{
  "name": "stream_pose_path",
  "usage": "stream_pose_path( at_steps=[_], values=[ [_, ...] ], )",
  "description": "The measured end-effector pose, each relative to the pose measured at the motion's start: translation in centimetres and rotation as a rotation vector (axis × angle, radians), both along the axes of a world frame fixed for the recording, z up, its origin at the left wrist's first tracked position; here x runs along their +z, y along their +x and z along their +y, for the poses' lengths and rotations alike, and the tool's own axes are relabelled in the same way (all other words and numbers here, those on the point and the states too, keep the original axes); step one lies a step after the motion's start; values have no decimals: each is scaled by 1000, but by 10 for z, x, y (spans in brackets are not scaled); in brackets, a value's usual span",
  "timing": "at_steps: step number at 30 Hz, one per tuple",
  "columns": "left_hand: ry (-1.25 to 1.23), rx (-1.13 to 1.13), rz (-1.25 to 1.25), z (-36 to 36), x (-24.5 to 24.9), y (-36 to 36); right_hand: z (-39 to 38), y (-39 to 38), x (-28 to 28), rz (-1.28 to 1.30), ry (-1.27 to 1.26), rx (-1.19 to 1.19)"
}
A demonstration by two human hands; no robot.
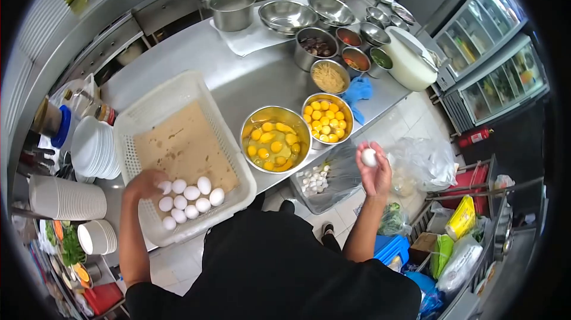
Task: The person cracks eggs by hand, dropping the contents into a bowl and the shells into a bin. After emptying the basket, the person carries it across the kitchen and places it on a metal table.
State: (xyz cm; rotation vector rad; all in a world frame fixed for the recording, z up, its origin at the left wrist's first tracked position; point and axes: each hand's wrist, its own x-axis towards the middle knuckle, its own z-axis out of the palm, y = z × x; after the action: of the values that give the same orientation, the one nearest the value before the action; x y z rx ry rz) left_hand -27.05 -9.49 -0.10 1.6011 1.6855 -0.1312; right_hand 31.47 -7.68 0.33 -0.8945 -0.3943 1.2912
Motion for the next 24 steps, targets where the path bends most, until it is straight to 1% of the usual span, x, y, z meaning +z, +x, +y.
stream_pose_path(
  at_steps=[1,2,4,5,6,8,9,10,12,13,14,16,17,18,20,21,22,24],
  values=[
    [6,-8,-3,-3,-4,2,6,-8,9,241,31,-27],
    [34,-35,-5,-6,-8,3,13,-6,6,237,38,-29],
    [64,-48,-13,-9,-14,8,28,-5,-7,816,62,334],
    [96,-22,29,-9,-14,13,34,-9,-11,806,80,484],
    [128,3,72,-10,-15,14,38,-19,-9,804,79,495],
    [169,48,62,-13,-17,11,41,-47,-1,604,123,592],
    [206,81,54,-14,-19,8,39,-61,5,354,45,519],
    [208,85,55,-13,-28,0,39,-71,8,354,46,523],
    [283,420,-489,-6,-47,-17,38,-90,13,16,107,557],
    [222,521,-581,2,-10,7,35,-100,19,-84,104,549],
    [220,517,-583,7,6,28,33,-110,24,-85,103,545],
    [170,669,-1305,16,23,63,31,-124,30,-468,170,590],
    [162,629,-1398,22,24,81,34,-127,30,-454,207,652],
    [153,590,-1488,29,23,99,34,-132,31,-452,203,651],
    [215,386,-1375,42,23,137,32,-145,33,-498,411,558],
    [325,343,-1217,48,26,163,32,-147,34,-575,467,480],
    [428,307,-1053,52,29,187,33,-142,43,-764,551,414],
    [389,266,-1047,58,31,220,30,-141,59,-962,726,210]
  ],
)
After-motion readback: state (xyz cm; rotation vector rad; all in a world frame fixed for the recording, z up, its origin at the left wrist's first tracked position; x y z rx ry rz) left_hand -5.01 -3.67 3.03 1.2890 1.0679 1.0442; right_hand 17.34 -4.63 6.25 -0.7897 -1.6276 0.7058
